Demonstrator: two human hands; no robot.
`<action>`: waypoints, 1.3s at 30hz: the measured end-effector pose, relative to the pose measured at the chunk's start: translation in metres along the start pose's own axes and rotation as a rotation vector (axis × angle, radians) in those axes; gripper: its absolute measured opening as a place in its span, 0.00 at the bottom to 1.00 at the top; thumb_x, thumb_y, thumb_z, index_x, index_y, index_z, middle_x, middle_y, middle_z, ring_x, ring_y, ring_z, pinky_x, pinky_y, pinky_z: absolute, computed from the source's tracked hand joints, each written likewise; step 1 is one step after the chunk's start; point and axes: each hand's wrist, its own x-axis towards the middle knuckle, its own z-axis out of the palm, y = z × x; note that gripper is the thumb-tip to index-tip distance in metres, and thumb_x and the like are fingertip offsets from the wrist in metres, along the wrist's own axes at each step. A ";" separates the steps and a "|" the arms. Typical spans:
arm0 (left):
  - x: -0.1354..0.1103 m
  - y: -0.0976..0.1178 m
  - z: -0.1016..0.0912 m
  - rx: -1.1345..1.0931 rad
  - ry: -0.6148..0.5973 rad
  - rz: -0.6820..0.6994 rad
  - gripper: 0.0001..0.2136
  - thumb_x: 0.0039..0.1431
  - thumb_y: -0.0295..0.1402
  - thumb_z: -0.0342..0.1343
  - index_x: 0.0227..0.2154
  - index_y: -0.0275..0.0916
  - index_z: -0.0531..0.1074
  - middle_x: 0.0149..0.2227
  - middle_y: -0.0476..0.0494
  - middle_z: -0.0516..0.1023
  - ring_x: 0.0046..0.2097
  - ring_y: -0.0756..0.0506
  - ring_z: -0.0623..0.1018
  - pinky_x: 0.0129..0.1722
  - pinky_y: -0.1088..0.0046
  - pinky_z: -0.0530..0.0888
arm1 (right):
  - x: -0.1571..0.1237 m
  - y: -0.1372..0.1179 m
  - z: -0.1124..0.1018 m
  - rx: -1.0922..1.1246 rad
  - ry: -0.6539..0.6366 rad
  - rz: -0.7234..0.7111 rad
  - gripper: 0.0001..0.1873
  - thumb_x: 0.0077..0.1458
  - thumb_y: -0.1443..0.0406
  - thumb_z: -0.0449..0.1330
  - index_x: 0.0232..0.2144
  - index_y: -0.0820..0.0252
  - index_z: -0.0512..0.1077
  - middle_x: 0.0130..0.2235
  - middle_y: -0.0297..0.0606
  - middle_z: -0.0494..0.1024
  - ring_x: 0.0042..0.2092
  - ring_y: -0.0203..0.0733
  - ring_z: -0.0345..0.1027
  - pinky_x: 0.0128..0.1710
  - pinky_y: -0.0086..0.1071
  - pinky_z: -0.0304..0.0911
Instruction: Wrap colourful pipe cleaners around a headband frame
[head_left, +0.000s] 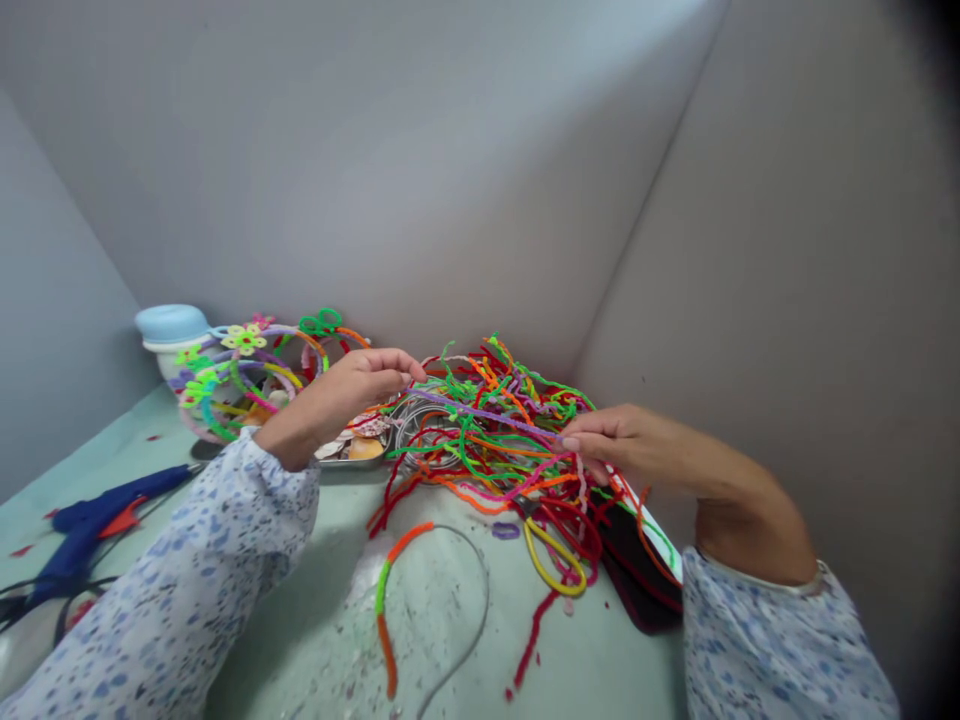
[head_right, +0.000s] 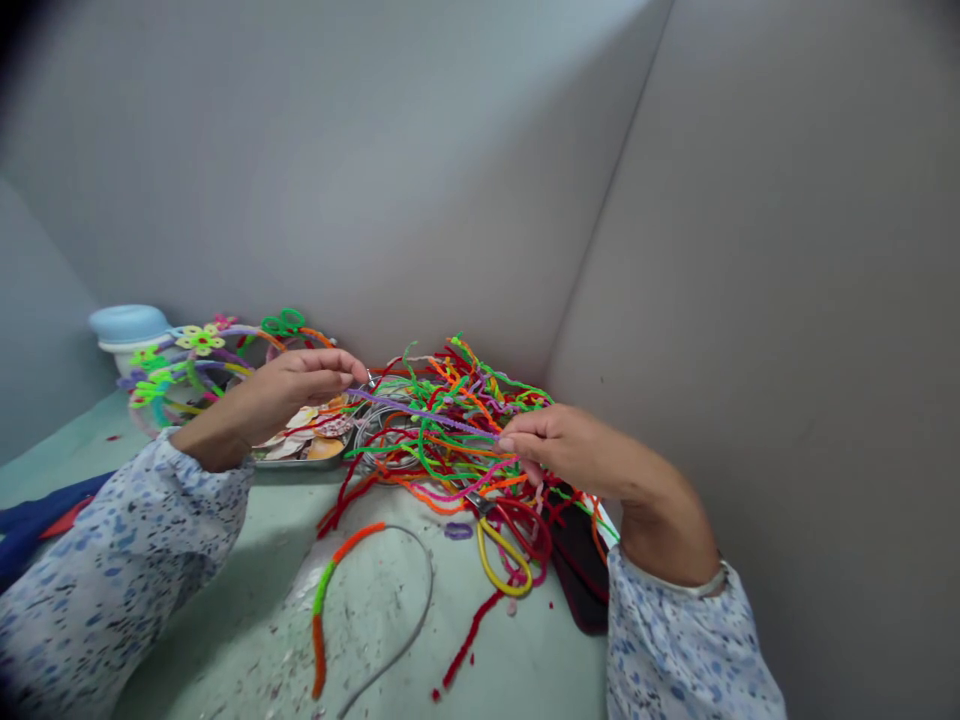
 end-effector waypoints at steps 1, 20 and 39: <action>-0.001 0.001 0.001 0.015 -0.021 0.002 0.07 0.49 0.32 0.54 0.32 0.38 0.73 0.28 0.50 0.71 0.27 0.52 0.66 0.25 0.78 0.60 | -0.001 0.002 -0.001 0.001 -0.003 0.000 0.22 0.61 0.53 0.49 0.22 0.60 0.68 0.22 0.32 0.69 0.23 0.34 0.60 0.23 0.27 0.54; -0.011 0.004 0.080 -0.411 -0.177 0.015 0.10 0.57 0.39 0.55 0.30 0.36 0.69 0.22 0.53 0.70 0.20 0.55 0.64 0.22 0.79 0.61 | 0.043 -0.037 0.046 -0.131 0.388 -0.166 0.11 0.59 0.65 0.53 0.38 0.56 0.75 0.38 0.37 0.79 0.40 0.42 0.70 0.39 0.32 0.61; -0.001 -0.010 0.070 0.001 0.027 0.089 0.08 0.50 0.37 0.59 0.26 0.36 0.73 0.23 0.51 0.71 0.25 0.52 0.67 0.23 0.78 0.62 | 0.036 -0.035 0.043 -0.123 0.218 -0.116 0.18 0.62 0.60 0.48 0.22 0.59 0.66 0.23 0.31 0.67 0.25 0.34 0.56 0.25 0.27 0.48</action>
